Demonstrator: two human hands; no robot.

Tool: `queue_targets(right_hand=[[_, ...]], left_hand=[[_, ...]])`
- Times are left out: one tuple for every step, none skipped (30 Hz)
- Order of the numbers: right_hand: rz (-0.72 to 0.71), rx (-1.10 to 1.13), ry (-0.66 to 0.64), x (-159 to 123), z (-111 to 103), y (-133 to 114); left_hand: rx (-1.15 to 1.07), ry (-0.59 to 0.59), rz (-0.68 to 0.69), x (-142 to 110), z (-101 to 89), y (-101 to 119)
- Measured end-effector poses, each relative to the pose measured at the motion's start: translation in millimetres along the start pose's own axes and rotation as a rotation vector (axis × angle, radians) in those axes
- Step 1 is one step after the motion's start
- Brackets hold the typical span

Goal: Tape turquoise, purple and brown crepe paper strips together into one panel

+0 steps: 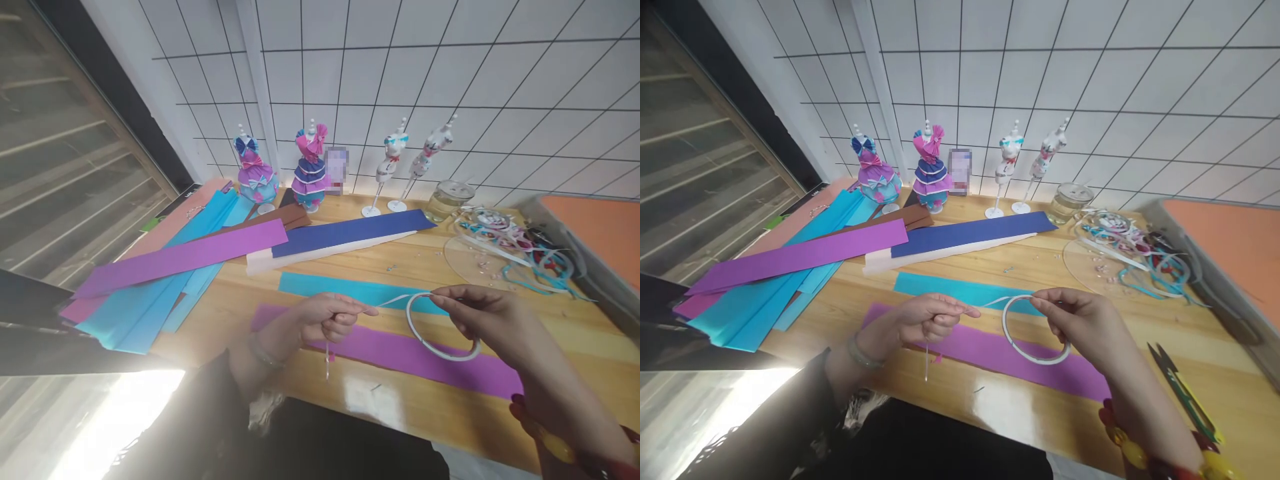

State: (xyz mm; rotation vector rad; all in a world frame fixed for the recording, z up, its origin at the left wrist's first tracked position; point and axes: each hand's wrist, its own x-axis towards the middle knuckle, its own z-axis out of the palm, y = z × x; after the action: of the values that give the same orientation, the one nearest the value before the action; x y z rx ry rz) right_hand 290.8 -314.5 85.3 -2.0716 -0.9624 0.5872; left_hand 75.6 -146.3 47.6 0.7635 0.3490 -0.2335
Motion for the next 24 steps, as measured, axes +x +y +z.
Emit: queue_targets(right_hand=[[0.033, 0.052, -0.033, 1, 0, 2], [0.059, 0.106, -0.053, 2, -1, 4], [0.064, 0.150, -0.059, 3, -1, 6], [0.054, 0.183, -0.053, 3, -2, 7], [0.045, 0.211, -0.047, 2, -3, 9], [0.043, 0.230, -0.045, 2, -4, 9], [0.048, 0.237, -0.042, 1, -5, 10], [0.059, 0.234, -0.036, 0, -7, 11], [0.072, 0.226, -0.026, -1, -8, 11], [0.086, 0.219, -0.014, -1, -8, 11], [0.102, 0.218, -0.010, -1, -9, 11], [0.120, 0.223, -0.017, -1, -10, 10], [0.137, 0.234, -0.035, -1, -10, 10], [0.154, 0.247, -0.060, -1, -10, 9], [0.168, 0.261, -0.086, 0, -9, 9], [0.179, 0.276, -0.114, 0, -9, 8], [0.188, 0.294, -0.138, 0, -7, 8], [0.196, 0.313, -0.158, -1, -6, 7], [0.201, 0.330, -0.173, -1, -4, 6], [0.204, 0.344, -0.186, -1, -2, 6], [0.203, 0.352, -0.195, -1, 0, 5], [0.201, 0.353, -0.205, -2, 3, 4], [0.196, 0.347, -0.213, -2, 5, 3], [0.190, 0.336, -0.223, -2, 7, 2]], left_hand=[[0.004, 0.005, -0.002, 0, -0.9, 1], [0.009, 0.009, 0.001, 0, -2.2, 1], [0.014, 0.011, 0.010, 0, -3.9, 2], [0.019, 0.008, 0.022, 0, -5.8, 3], [0.024, 0.002, 0.037, 0, -7.7, 4], [0.027, -0.005, 0.051, 1, -9.7, 5], [0.030, -0.013, 0.061, 1, -11.3, 6], [0.032, -0.021, 0.064, 2, -12.6, 6], [0.035, -0.028, 0.061, 2, -13.3, 7], [0.045, -0.030, 0.060, 3, -13.5, 7], [0.066, -0.024, 0.055, 4, -13.1, 8], [0.097, -0.015, 0.039, 6, -12.1, 8], [0.131, -0.006, 0.013, 7, -10.8, 8], [0.162, 0.001, -0.018, 9, -9.1, 8], [0.186, 0.006, -0.046, 11, -7.3, 8], [0.200, 0.008, -0.068, 14, -5.3, 8], [0.204, 0.006, -0.079, 16, -3.2, 9], [0.200, 0.004, -0.076, 18, -0.9, 9], [0.194, 0.005, -0.067, 21, 1.7, 10], [0.184, 0.001, -0.062, 23, 4.6, 10], [0.169, -0.010, -0.058, 26, 7.9, 10], [0.153, -0.030, -0.056, 29, 11.5, 10], [0.137, -0.055, -0.056, 31, 15.1, 10], [0.119, -0.085, -0.061, 34, 18.6, 9]])
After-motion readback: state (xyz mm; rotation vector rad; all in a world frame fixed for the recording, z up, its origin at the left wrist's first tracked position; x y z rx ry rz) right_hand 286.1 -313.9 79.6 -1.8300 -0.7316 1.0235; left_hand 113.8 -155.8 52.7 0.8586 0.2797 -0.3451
